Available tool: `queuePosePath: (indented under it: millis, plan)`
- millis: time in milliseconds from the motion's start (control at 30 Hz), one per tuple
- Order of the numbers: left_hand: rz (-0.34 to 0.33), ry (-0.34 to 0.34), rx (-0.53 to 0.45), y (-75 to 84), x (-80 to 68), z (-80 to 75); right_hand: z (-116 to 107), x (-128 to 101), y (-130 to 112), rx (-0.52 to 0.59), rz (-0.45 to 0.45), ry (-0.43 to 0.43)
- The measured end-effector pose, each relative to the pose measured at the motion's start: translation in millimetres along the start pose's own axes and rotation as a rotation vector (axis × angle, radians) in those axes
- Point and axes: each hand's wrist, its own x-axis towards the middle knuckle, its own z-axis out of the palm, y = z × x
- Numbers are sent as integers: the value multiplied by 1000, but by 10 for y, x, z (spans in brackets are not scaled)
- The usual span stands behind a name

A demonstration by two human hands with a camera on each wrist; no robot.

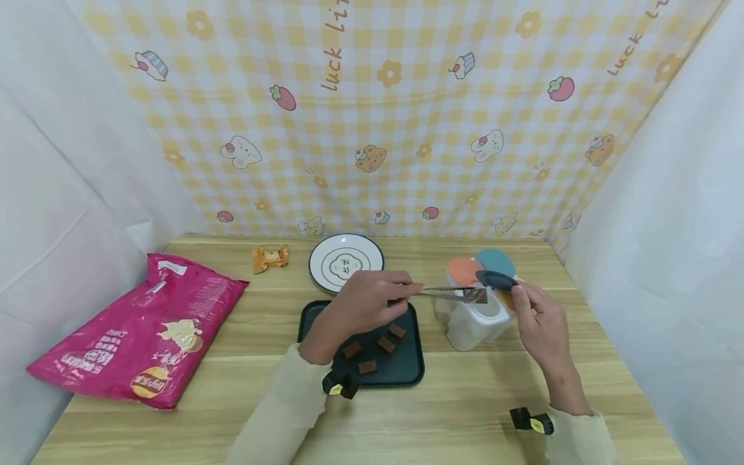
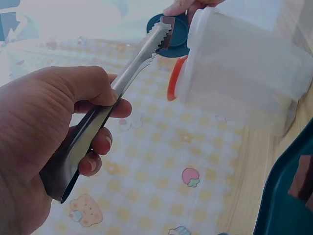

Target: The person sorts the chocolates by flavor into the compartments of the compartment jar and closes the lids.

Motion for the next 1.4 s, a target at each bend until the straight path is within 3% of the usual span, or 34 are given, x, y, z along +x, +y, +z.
queuePosePath:
  millis: [167, 433, 967, 1400]
  plan:
    - [-19, -18, -11, 21, 87, 82, 8, 7, -8, -4, -3, 2]
    - [-45, -50, -35, 30, 110, 132, 5, 5, -10, -4, 27, -10]
    - [-106, -117, -44, 23, 70, 146, 3, 8, -5, 1, 27, -12]
    - [-109, -116, -57, -2, -43, 65, -4, 14, 2, 6, 0, -2]
